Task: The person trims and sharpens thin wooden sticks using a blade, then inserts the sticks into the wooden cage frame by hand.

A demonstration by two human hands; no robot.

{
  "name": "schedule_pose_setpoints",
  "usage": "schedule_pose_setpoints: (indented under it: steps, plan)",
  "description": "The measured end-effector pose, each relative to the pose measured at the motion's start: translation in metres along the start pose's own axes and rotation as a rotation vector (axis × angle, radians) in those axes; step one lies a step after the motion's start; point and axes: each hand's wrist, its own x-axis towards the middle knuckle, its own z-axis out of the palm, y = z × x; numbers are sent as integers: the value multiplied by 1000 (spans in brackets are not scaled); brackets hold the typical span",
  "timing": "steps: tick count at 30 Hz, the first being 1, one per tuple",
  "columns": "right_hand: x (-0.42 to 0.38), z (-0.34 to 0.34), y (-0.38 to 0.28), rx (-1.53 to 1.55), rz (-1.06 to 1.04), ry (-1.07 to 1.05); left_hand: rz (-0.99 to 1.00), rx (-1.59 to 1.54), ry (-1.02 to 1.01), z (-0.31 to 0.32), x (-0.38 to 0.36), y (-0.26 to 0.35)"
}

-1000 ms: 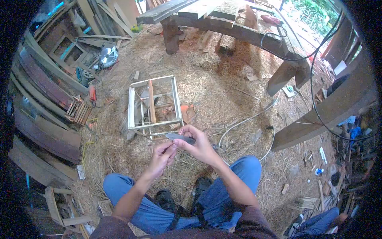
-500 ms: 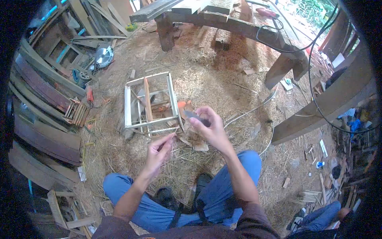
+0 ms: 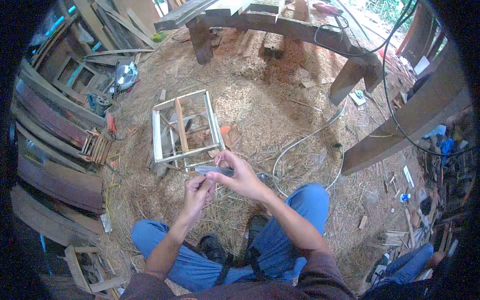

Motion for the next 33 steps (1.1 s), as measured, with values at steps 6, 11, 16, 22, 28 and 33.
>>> schedule_pose_setpoints:
  steps: [6,11,16,22,28,33]
  plan:
    - [1,-10,-1,14,28,-29,-40,-18,-69,1,-4,12]
    - [-1,-13,-10,17,44,7,-147,-78,-97,1,-3,17]
    - [0,-17,-16,-63,67,24,-161,-120,-127,0,-2,19]
    - [12,-52,-9,-95,-17,306,-166,-38,-144,-3,-9,25]
    - [7,-53,-20,-163,-39,359,-111,-39,-82,-7,-10,13]
    - [10,-24,-13,-174,-34,220,-58,-93,-45,-11,-8,16]
